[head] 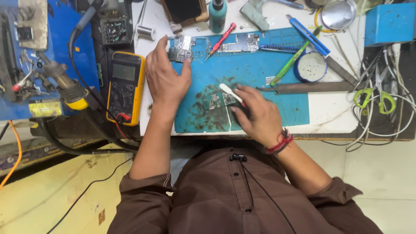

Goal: The person cleans a small circuit board on a blue mat using a white brush and a liquid from a small bottle. They repeatedly apply the liquid and scrub the board surface, occasionally repositioning the board and the bottle.

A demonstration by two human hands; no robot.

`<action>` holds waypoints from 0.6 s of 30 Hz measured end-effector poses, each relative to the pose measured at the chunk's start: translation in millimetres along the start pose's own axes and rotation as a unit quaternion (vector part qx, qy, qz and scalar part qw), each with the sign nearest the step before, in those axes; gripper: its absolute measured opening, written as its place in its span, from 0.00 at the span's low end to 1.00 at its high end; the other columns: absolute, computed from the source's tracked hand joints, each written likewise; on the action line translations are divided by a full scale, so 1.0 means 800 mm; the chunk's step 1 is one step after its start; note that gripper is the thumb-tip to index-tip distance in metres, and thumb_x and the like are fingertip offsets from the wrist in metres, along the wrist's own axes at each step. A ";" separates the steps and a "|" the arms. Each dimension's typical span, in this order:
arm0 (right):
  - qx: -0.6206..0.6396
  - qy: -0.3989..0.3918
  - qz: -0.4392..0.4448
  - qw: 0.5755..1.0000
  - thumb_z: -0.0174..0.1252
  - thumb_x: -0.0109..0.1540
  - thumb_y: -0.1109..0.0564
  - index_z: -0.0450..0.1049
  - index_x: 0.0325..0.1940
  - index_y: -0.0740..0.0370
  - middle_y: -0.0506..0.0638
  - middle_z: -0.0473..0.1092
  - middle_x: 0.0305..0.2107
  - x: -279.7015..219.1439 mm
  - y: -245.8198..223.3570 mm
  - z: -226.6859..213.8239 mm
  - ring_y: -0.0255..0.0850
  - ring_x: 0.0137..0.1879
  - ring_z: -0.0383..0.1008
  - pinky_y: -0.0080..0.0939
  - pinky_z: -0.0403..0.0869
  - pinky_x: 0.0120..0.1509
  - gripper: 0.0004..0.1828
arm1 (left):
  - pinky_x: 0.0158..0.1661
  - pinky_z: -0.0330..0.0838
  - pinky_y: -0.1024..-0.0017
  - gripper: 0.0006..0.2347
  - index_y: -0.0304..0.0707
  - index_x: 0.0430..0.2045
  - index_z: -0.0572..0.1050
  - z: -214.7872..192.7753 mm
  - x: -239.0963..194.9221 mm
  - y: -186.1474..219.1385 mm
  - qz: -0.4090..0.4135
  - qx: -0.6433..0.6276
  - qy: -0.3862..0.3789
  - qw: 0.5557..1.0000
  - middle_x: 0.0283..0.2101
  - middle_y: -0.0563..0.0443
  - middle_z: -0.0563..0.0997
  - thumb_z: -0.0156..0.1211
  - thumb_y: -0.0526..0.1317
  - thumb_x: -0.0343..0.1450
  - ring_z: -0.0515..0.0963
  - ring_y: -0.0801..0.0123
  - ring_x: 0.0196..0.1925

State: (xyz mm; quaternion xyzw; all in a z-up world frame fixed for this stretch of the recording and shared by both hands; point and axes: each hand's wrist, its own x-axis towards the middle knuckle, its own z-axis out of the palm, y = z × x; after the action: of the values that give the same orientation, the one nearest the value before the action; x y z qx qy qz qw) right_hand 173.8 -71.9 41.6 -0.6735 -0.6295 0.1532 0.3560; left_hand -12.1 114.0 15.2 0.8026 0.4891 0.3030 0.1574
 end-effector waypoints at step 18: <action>-0.027 -0.010 0.071 0.997 0.69 0.61 0.57 0.78 0.48 0.60 0.54 0.72 0.33 0.053 0.043 -0.022 0.49 0.35 0.74 0.47 0.71 0.40 0.13 | 0.50 0.73 0.61 0.20 0.32 0.58 0.70 0.002 -0.008 0.000 -0.017 -0.153 -0.020 0.988 0.44 0.43 0.83 0.61 0.29 0.70 0.82 0.59 0.46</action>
State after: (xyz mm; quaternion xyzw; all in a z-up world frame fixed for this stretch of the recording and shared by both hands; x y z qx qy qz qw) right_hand 217.5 -34.8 41.0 -0.7243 -0.5873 0.1681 0.3197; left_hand -13.2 108.0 11.7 0.7663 0.4478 0.3554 0.2931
